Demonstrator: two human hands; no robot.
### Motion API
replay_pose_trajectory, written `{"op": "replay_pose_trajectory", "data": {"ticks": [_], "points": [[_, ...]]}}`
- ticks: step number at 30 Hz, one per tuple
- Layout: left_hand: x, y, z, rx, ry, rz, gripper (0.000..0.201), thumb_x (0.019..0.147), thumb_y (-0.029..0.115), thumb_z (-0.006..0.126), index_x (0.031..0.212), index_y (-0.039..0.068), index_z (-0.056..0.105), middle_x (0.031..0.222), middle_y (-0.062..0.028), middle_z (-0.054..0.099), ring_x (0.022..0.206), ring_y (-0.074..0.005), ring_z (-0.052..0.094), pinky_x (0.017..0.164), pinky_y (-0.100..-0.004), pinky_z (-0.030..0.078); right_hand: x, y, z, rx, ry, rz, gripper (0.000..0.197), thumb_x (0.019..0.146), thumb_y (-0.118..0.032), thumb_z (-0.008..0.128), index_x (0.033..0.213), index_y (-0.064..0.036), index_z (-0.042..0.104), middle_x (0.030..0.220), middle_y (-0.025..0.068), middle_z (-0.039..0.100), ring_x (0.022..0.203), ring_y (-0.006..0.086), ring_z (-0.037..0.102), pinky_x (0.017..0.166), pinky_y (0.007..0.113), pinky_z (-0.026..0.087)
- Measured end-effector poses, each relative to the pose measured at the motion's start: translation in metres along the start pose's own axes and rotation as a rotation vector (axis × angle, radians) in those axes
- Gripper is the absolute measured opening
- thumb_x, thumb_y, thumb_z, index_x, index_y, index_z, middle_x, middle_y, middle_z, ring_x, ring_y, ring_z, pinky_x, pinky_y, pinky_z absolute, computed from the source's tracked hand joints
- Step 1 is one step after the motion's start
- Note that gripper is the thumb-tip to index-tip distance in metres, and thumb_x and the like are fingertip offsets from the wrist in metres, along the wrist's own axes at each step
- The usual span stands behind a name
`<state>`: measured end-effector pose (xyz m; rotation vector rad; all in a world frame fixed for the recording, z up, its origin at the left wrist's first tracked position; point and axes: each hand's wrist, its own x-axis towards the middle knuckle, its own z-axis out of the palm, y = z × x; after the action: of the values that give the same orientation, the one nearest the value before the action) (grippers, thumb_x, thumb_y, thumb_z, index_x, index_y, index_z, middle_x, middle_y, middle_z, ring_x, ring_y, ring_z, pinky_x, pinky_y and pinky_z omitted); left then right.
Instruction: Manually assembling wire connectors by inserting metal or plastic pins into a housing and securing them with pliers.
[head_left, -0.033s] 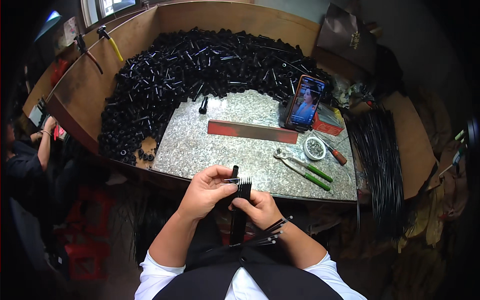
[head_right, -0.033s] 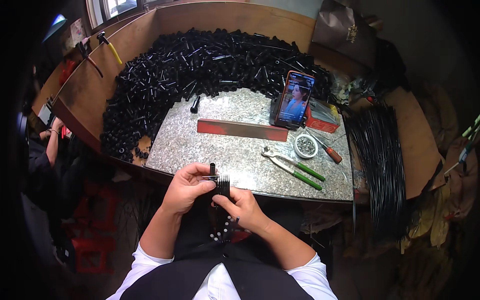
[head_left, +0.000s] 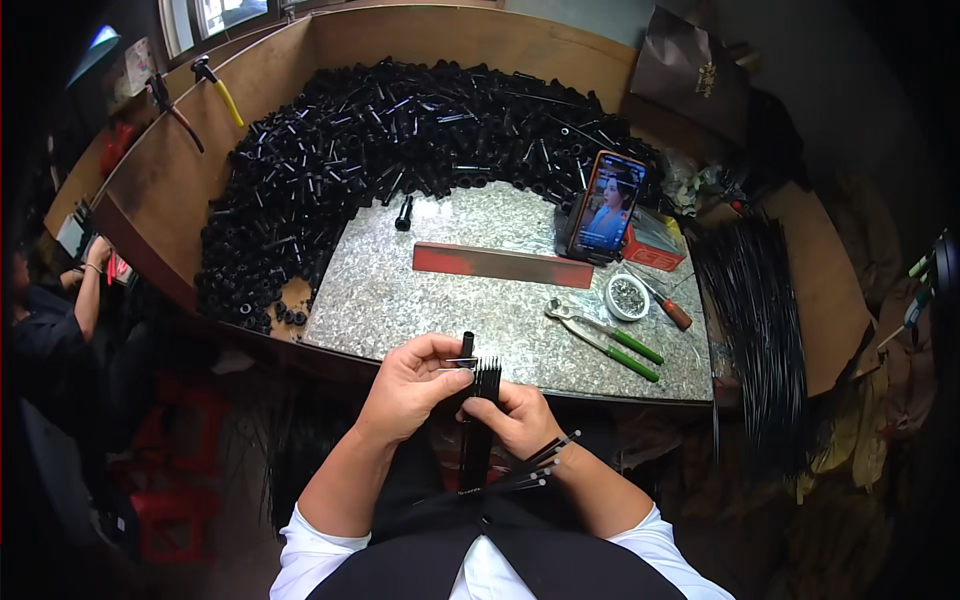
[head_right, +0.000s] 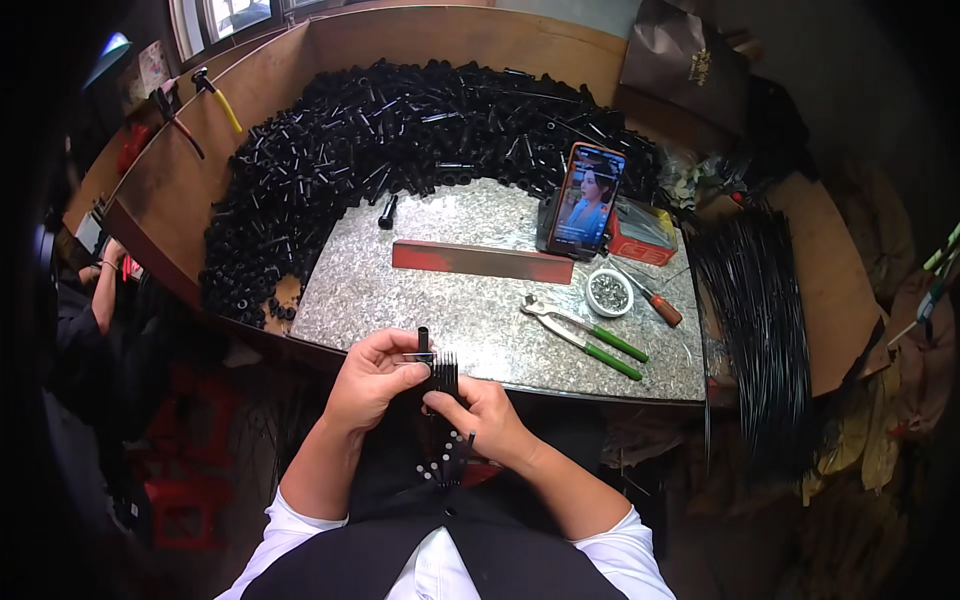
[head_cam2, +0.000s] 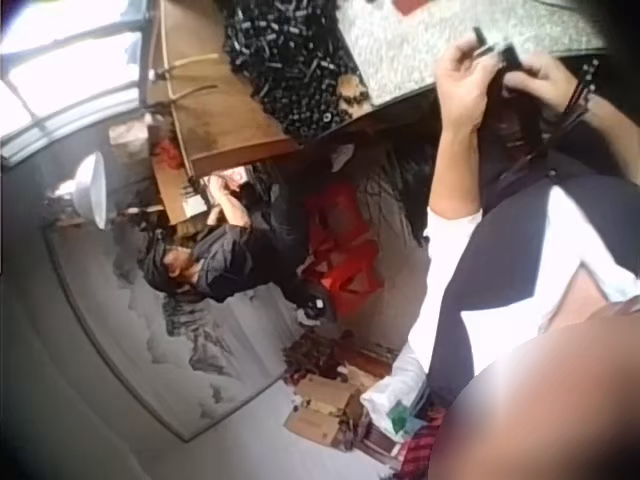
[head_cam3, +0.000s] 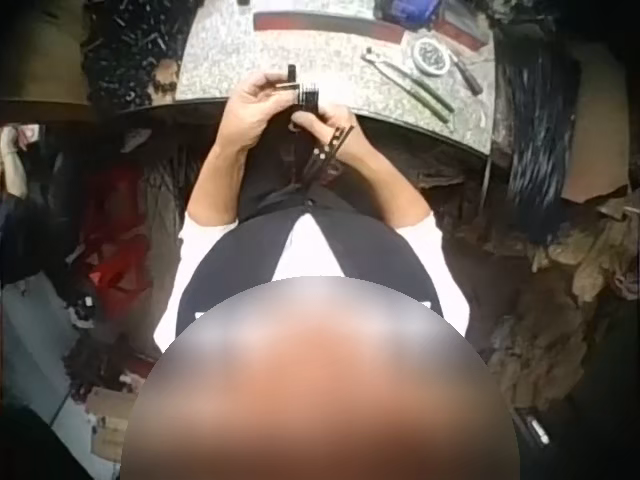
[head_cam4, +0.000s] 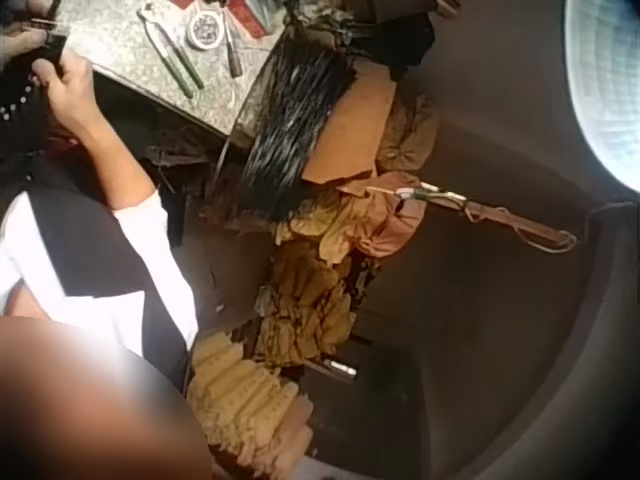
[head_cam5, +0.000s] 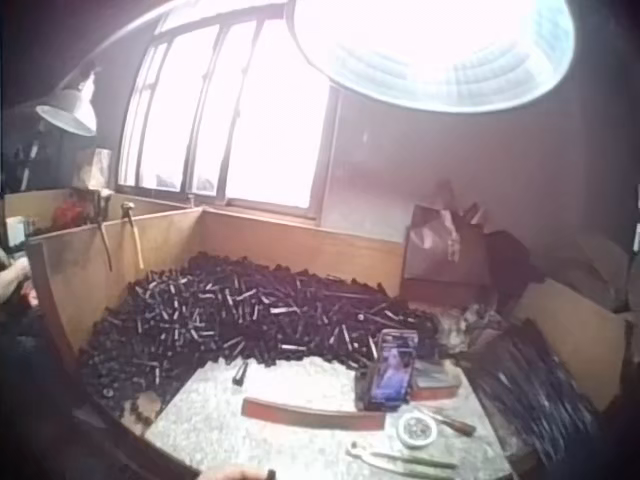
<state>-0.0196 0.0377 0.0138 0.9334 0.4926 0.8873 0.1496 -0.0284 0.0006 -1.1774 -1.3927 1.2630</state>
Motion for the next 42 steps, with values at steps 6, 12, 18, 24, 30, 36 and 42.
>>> {"op": "replay_pose_trajectory", "data": {"ticks": [6, 12, 18, 24, 30, 36, 42], "points": [[-0.004, -0.009, 0.011, 0.044, 0.060, 0.086, 0.028, 0.083, -0.005, 0.064, 0.111, -0.004, 0.058, 0.098, -0.0085, 0.065, 0.085, -0.0119, 0.063, 0.077, -0.0233, 0.052, -0.004, -0.014, -0.008, -0.197, -0.043, -0.017, 0.017, 0.089, -0.016, 0.064, 0.093, 0.0008, 0.065, 0.079, 0.0068, 0.067, 0.071, 0.0099, 0.062, 0.064, 0.026, 0.049], [-0.005, -0.010, 0.016, -0.003, 0.085, 0.096, 0.030, 0.085, -0.002, 0.064, 0.114, -0.005, 0.057, 0.098, -0.0083, 0.065, 0.082, -0.0101, 0.062, 0.073, -0.0216, 0.050, -0.004, -0.017, -0.006, -0.177, -0.025, -0.098, 0.017, 0.088, -0.015, 0.064, 0.092, 0.0017, 0.063, 0.074, 0.0071, 0.064, 0.068, 0.0086, 0.057, 0.062, 0.027, 0.047], [-0.008, -0.011, 0.009, -0.054, 0.037, 0.059, 0.030, 0.086, 0.000, 0.063, 0.115, -0.005, 0.057, 0.099, -0.0093, 0.066, 0.081, -0.0109, 0.063, 0.073, -0.0219, 0.051, -0.003, -0.011, -0.005, -0.051, -0.054, -0.084, 0.015, 0.088, -0.012, 0.064, 0.094, 0.0020, 0.063, 0.074, 0.0037, 0.063, 0.067, 0.0074, 0.054, 0.061, 0.026, 0.047], [-0.009, -0.008, 0.005, -0.152, -0.031, -0.005, 0.030, 0.086, 0.002, 0.064, 0.114, -0.004, 0.057, 0.098, -0.0109, 0.066, 0.081, -0.0130, 0.064, 0.072, -0.0233, 0.052, -0.001, 0.002, -0.008, 0.006, -0.115, -0.035, 0.020, 0.087, -0.016, 0.065, 0.099, 0.0003, 0.063, 0.075, 0.0017, 0.062, 0.068, 0.0065, 0.054, 0.062, 0.025, 0.046], [-0.014, -0.017, 0.011, -0.261, 0.074, 0.005, 0.027, 0.086, 0.000, 0.063, 0.112, -0.003, 0.057, 0.101, -0.0133, 0.066, 0.085, -0.0152, 0.065, 0.076, -0.0256, 0.053, 0.000, -0.008, -0.009, -0.038, -0.155, 0.062, 0.019, 0.089, -0.012, 0.064, 0.104, 0.0003, 0.062, 0.090, 0.0018, 0.065, 0.082, 0.0069, 0.058, 0.073, 0.025, 0.049], [-0.013, -0.028, 0.010, -0.233, 0.153, -0.011, 0.021, 0.089, 0.005, 0.062, 0.108, -0.004, 0.061, 0.100, -0.0102, 0.067, 0.086, -0.0137, 0.064, 0.078, -0.0245, 0.051, 0.005, 0.006, -0.003, 0.076, -0.067, 0.046, 0.021, 0.086, -0.020, 0.067, 0.089, -0.0006, 0.061, 0.067, -0.0024, 0.053, 0.062, 0.0049, 0.045, 0.056, 0.024, 0.039], [-0.015, -0.032, 0.015, -0.208, 0.147, 0.063, 0.028, 0.094, 0.016, 0.058, 0.110, -0.006, 0.061, 0.105, -0.0110, 0.065, 0.094, -0.0152, 0.061, 0.087, -0.0279, 0.047, 0.009, 0.009, -0.008, 0.168, -0.170, 0.160, 0.017, 0.088, -0.017, 0.066, 0.093, -0.0024, 0.059, 0.073, -0.0035, 0.054, 0.064, 0.0035, 0.048, 0.056, 0.022, 0.041]]}}
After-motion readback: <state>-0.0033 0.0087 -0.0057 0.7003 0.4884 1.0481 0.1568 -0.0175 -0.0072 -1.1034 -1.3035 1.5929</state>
